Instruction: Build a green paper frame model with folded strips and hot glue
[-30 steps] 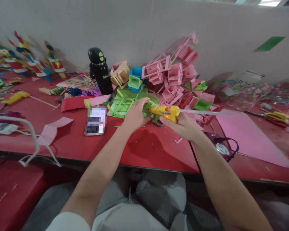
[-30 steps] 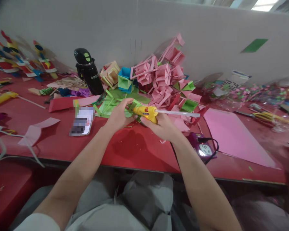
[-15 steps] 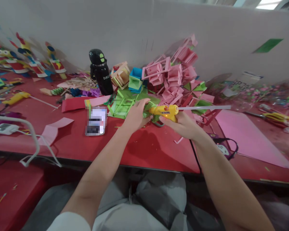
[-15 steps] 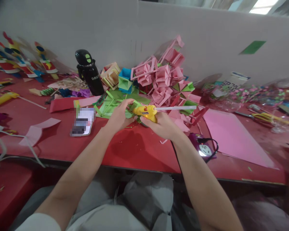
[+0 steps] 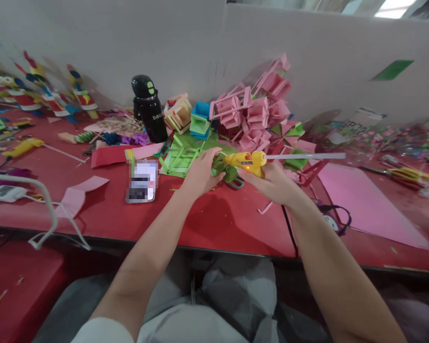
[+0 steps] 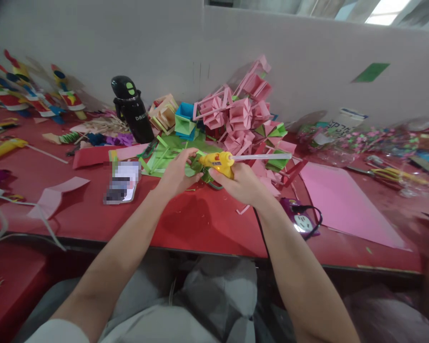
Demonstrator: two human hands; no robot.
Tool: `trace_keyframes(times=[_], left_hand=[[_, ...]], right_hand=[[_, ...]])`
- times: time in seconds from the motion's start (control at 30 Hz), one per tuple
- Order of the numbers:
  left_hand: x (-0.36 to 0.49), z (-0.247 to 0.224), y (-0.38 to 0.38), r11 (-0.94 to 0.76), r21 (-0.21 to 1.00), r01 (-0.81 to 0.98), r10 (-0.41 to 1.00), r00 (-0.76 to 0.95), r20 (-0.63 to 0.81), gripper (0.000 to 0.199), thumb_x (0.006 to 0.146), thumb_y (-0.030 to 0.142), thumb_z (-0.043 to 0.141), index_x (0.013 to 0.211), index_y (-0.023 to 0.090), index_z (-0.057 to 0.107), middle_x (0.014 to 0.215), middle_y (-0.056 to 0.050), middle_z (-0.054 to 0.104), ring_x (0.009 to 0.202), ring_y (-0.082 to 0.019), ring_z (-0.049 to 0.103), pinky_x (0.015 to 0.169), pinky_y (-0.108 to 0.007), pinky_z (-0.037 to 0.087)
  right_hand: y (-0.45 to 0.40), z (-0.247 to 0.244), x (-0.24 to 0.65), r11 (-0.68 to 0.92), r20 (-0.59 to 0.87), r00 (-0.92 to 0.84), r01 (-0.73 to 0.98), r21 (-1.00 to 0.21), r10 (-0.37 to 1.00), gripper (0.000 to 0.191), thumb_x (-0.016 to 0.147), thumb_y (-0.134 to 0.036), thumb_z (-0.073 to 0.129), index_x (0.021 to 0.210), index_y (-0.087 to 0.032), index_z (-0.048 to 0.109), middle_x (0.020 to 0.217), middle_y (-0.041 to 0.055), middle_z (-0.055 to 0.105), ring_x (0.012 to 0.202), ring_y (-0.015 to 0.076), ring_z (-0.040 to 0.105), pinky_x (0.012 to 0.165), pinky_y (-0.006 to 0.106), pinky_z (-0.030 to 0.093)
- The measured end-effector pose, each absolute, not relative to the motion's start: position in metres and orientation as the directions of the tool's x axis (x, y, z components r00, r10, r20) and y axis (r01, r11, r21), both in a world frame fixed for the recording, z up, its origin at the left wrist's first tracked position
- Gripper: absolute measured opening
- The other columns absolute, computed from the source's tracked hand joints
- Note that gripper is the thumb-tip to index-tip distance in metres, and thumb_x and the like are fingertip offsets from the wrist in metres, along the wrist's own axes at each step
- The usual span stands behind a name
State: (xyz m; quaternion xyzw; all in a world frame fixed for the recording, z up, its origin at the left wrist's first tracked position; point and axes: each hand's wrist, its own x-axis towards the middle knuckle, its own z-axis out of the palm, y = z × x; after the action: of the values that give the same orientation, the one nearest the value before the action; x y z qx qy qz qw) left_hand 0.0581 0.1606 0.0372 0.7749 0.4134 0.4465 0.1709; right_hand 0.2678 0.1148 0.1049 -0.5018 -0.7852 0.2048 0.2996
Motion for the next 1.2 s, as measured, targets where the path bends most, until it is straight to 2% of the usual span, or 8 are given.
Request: trace_keyframes(times=[0.2, 0.33, 0.5, 0.73, 0.9, 0.97, 1.07, 1.2], left_hand=[[0.058, 0.035, 0.162, -0.608, 0.629, 0.485, 0.786, 0.259, 0.561, 0.063, 0.077, 0.013, 0.075, 0.133, 0.025, 0.049, 0.130, -0.011, 0.065, 0.112, -0.026, 0.066, 0.099, -0.047, 0.053], [0.058, 0.035, 0.161, -0.617, 0.625, 0.477, 0.779, 0.261, 0.570, 0.063, 0.077, 0.011, 0.074, 0.132, 0.025, 0.049, 0.129, -0.011, 0.065, 0.113, -0.026, 0.065, 0.100, -0.048, 0.053], [0.058, 0.035, 0.162, -0.606, 0.636, 0.478, 0.789, 0.256, 0.559, 0.061, 0.078, 0.013, 0.074, 0.132, 0.025, 0.050, 0.128, -0.011, 0.066, 0.116, -0.028, 0.065, 0.101, -0.049, 0.052], [0.057, 0.036, 0.162, -0.601, 0.629, 0.493, 0.791, 0.259, 0.554, 0.059, 0.081, 0.014, 0.072, 0.134, 0.024, 0.048, 0.127, -0.011, 0.066, 0.118, -0.027, 0.064, 0.102, -0.047, 0.051], [0.057, 0.039, 0.160, -0.587, 0.636, 0.502, 0.801, 0.241, 0.549, 0.057, 0.081, 0.013, 0.072, 0.133, 0.019, 0.050, 0.129, -0.013, 0.066, 0.118, -0.026, 0.064, 0.103, -0.044, 0.051], [0.057, 0.040, 0.159, -0.580, 0.634, 0.512, 0.804, 0.235, 0.547, 0.056, 0.082, 0.013, 0.072, 0.133, 0.019, 0.050, 0.130, -0.013, 0.065, 0.117, -0.026, 0.065, 0.103, -0.044, 0.051], [0.057, 0.040, 0.159, -0.565, 0.632, 0.530, 0.812, 0.222, 0.540, 0.055, 0.082, 0.014, 0.071, 0.132, 0.021, 0.049, 0.129, -0.011, 0.066, 0.110, -0.025, 0.066, 0.101, -0.044, 0.052], [0.056, 0.038, 0.160, -0.567, 0.635, 0.525, 0.808, 0.203, 0.553, 0.054, 0.083, 0.013, 0.070, 0.131, 0.023, 0.049, 0.128, -0.011, 0.066, 0.112, -0.025, 0.066, 0.101, -0.043, 0.053]], right_hand=[[0.114, 0.108, 0.268, 0.388, 0.255, -0.293, 0.679, -0.623, 0.921, 0.036, 0.093, -0.055, 0.058, 0.083, -0.021, 0.066, 0.063, 0.0002, 0.057, 0.059, 0.0169, 0.053, 0.055, 0.030, 0.042], [0.114, 0.109, 0.268, 0.387, 0.269, -0.280, 0.692, -0.609, 0.922, 0.035, 0.094, -0.054, 0.057, 0.088, -0.021, 0.067, 0.064, 0.0002, 0.056, 0.060, 0.0167, 0.052, 0.056, 0.030, 0.041], [0.115, 0.108, 0.269, 0.371, 0.276, -0.250, 0.696, -0.615, 0.928, 0.039, 0.093, -0.056, 0.058, 0.077, -0.021, 0.062, 0.061, -0.0004, 0.052, 0.058, 0.0155, 0.049, 0.055, 0.029, 0.038], [0.112, 0.109, 0.283, 0.301, 0.271, -0.161, 0.714, -0.632, 0.949, 0.045, 0.092, -0.063, 0.059, 0.093, -0.020, 0.073, 0.067, 0.0014, 0.061, 0.062, 0.0180, 0.057, 0.056, 0.031, 0.043], [0.102, 0.097, 0.320, 0.269, 0.265, -0.117, 0.700, -0.661, 0.957, 0.039, 0.086, -0.061, 0.068, 0.103, -0.026, 0.074, 0.089, 0.0055, 0.074, 0.079, 0.0272, 0.068, 0.068, 0.039, 0.055], [0.099, 0.087, 0.338, 0.268, 0.265, -0.119, 0.713, -0.647, 0.957, 0.034, 0.079, -0.058, 0.075, 0.095, -0.027, 0.075, 0.084, 0.0047, 0.075, 0.076, 0.0285, 0.069, 0.068, 0.042, 0.057], [0.097, 0.068, 0.358, 0.249, 0.190, -0.162, 0.682, -0.688, 0.968, 0.033, 0.076, -0.053, 0.077, 0.095, -0.027, 0.075, 0.087, 0.0049, 0.077, 0.081, 0.0305, 0.072, 0.075, 0.045, 0.059], [0.098, 0.047, 0.369, 0.155, 0.190, -0.025, 0.684, -0.713, 0.982, 0.037, 0.078, -0.053, 0.072, 0.101, -0.024, 0.074, 0.098, 0.0076, 0.079, 0.089, 0.0320, 0.074, 0.082, 0.046, 0.060]])
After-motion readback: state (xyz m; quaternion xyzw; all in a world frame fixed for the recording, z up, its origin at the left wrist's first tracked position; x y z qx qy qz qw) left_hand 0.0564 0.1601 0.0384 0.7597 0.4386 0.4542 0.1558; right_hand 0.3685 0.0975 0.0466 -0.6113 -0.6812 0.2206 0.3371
